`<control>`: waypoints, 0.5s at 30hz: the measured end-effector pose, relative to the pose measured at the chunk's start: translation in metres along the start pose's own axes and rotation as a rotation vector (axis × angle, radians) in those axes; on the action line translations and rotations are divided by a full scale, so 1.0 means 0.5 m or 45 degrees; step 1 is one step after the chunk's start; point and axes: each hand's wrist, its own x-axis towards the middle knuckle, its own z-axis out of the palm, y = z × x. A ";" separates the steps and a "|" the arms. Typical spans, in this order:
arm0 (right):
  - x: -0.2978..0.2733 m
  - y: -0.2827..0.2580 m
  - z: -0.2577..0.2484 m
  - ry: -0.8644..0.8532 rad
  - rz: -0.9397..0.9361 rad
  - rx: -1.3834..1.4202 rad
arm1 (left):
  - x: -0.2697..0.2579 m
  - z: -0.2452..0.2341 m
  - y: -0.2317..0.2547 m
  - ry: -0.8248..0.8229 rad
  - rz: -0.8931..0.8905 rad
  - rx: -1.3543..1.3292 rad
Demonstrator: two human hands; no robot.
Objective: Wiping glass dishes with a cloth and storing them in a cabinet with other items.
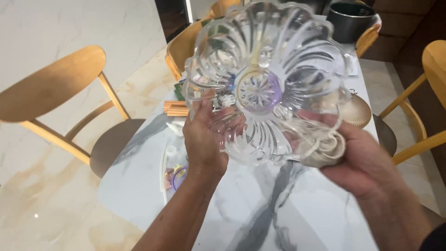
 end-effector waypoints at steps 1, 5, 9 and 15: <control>-0.014 -0.011 0.012 0.208 -0.024 -0.141 | -0.005 -0.008 0.001 -0.043 0.000 0.048; -0.037 -0.068 0.021 0.317 -0.337 -0.656 | -0.014 -0.020 0.013 -0.217 0.031 0.134; -0.011 -0.141 0.013 0.238 -0.438 -0.662 | -0.029 -0.021 0.030 -0.216 -0.134 0.244; -0.015 -0.174 0.110 -0.196 -0.487 -0.987 | -0.020 -0.005 0.061 -0.403 -0.553 0.504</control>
